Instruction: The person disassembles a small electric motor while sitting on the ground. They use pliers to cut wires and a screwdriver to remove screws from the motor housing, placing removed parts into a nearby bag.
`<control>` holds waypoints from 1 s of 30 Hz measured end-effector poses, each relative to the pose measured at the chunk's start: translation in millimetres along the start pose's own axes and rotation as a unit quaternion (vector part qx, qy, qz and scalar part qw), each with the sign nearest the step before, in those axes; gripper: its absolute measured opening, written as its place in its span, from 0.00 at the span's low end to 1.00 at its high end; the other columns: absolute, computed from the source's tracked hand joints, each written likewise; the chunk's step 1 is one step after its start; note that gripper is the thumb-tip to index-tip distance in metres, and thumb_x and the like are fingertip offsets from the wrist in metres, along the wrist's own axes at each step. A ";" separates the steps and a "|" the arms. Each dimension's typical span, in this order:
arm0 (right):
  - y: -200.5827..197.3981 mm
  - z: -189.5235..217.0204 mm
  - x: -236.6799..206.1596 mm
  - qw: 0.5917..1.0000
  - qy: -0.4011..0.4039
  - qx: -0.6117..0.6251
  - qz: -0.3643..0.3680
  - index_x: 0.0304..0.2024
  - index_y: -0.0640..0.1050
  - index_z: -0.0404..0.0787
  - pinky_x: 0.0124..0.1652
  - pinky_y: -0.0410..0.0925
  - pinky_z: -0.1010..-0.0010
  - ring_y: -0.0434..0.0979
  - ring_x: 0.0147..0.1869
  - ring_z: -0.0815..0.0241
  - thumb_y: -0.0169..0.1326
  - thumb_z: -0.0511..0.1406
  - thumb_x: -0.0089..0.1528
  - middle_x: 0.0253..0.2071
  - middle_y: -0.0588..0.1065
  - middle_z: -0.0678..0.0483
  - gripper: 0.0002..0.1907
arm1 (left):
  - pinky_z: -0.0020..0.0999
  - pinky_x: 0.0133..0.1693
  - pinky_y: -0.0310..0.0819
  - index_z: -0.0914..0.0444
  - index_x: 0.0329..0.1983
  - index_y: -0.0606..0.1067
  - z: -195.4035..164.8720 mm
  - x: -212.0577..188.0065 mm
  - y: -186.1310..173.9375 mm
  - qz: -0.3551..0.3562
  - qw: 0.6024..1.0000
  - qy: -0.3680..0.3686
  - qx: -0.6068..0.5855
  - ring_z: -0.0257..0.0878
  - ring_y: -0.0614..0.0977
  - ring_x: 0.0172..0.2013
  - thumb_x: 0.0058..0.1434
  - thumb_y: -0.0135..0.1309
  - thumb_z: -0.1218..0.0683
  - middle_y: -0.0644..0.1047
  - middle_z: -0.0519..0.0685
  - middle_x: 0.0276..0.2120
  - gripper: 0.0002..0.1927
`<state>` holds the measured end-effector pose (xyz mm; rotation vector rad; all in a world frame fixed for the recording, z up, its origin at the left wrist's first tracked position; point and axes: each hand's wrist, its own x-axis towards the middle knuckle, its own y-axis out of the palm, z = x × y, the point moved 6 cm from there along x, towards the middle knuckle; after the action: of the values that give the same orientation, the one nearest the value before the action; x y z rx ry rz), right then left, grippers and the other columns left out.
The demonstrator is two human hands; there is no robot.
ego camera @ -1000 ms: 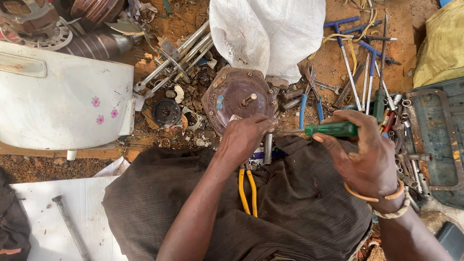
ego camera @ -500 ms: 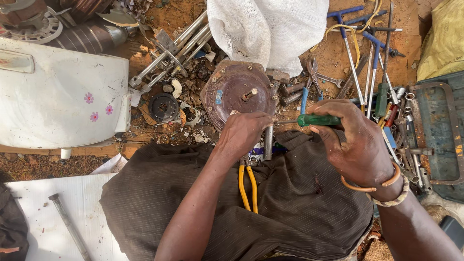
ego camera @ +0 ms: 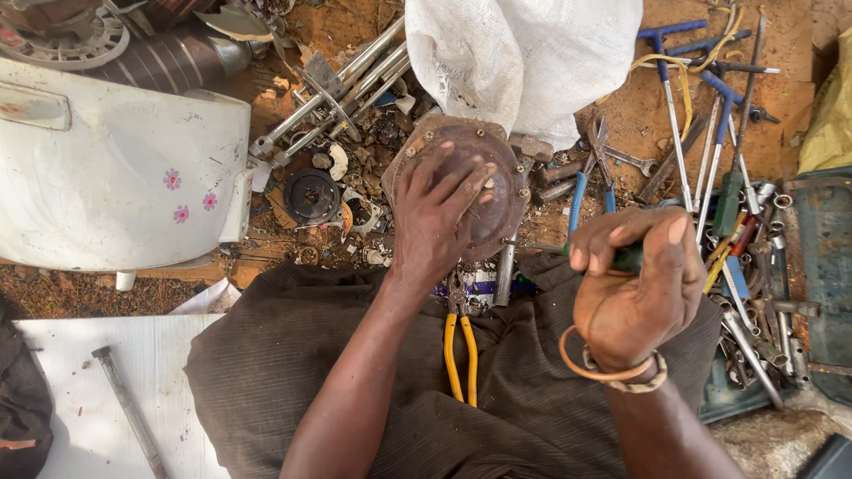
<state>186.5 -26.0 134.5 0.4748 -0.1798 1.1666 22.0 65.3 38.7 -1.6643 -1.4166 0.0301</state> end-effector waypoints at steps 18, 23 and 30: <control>-24.1 -17.5 1.7 0.999 0.000 -0.013 -0.053 0.32 0.68 0.37 0.26 0.65 0.67 0.64 0.22 0.60 0.42 0.48 0.80 0.22 0.65 0.51 0.27 | 0.51 0.55 0.62 0.61 0.58 0.78 7.1 -8.3 13.5 0.007 0.998 -0.031 -0.048 0.47 0.75 0.54 0.57 0.63 0.57 0.82 0.48 0.49 0.23; -20.4 -15.6 -8.8 0.995 -0.041 0.002 -0.088 0.30 0.68 0.36 0.29 0.67 0.65 0.68 0.25 0.57 0.41 0.46 0.82 0.25 0.68 0.47 0.28 | 0.63 0.69 0.53 0.56 0.53 0.78 14.7 -0.9 17.7 0.020 0.998 -0.033 -0.053 0.60 0.61 0.70 0.69 0.55 0.41 0.68 0.52 0.66 0.19; -1.1 -20.0 -6.8 0.985 -0.078 -0.096 -0.119 0.30 0.66 0.40 0.21 0.66 0.65 0.65 0.19 0.60 0.43 0.47 0.77 0.20 0.65 0.50 0.24 | 0.70 0.71 0.43 0.55 0.52 0.80 25.5 8.1 18.3 0.063 0.994 -0.047 -0.081 0.70 0.48 0.74 0.72 0.47 0.34 0.53 0.59 0.75 0.24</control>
<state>182.7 -23.1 113.9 0.4060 -0.3581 0.8688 24.8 88.7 16.5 -1.9060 -1.4128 0.0675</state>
